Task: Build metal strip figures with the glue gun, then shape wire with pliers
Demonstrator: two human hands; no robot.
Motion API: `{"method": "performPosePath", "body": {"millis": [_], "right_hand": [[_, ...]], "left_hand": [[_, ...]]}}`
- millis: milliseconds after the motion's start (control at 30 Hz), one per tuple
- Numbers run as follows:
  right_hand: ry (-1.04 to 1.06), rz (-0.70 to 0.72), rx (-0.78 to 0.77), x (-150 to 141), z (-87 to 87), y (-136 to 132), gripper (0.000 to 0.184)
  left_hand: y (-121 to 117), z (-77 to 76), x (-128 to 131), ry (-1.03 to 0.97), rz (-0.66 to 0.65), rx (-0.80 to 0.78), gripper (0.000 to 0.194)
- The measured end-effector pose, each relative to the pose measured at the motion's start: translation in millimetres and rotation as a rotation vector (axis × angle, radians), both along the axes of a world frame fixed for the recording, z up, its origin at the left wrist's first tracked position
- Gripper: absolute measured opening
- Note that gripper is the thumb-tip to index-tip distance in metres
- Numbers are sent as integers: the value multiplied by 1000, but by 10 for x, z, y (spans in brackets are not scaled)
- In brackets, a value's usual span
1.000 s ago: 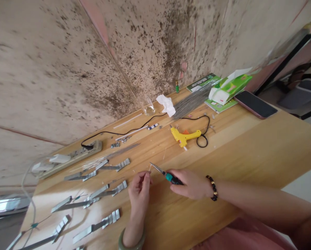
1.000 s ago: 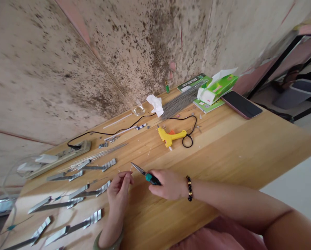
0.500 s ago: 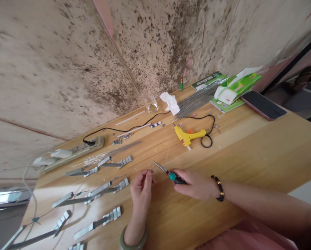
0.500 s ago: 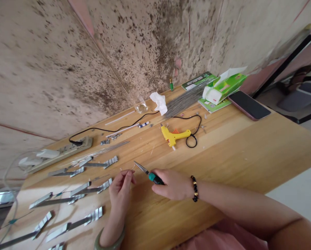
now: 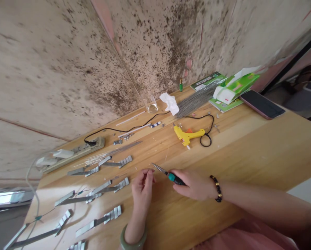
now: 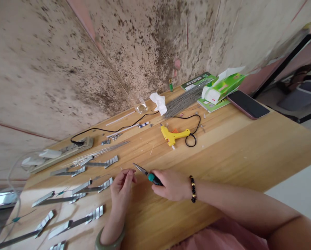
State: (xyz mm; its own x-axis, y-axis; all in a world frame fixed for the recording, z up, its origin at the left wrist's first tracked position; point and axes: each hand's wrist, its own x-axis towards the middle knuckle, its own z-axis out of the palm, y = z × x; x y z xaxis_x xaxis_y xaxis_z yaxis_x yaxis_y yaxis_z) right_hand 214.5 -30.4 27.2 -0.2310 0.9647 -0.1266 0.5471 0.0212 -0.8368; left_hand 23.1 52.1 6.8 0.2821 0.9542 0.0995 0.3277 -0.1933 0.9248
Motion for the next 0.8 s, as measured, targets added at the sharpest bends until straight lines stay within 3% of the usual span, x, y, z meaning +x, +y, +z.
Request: {"method": "performPosePath", "body": {"millis": [300, 567, 800], "right_hand": [[12, -24, 18, -4, -53, 0, 26], [32, -20, 26, -5, -26, 10, 23], [43, 17, 13, -9, 3, -32, 37]], "left_hand": [[-11, 2, -8, 28, -34, 16, 32], [-4, -12, -6, 35, -26, -45, 26], [-34, -10, -11, 18, -40, -59, 29]]}}
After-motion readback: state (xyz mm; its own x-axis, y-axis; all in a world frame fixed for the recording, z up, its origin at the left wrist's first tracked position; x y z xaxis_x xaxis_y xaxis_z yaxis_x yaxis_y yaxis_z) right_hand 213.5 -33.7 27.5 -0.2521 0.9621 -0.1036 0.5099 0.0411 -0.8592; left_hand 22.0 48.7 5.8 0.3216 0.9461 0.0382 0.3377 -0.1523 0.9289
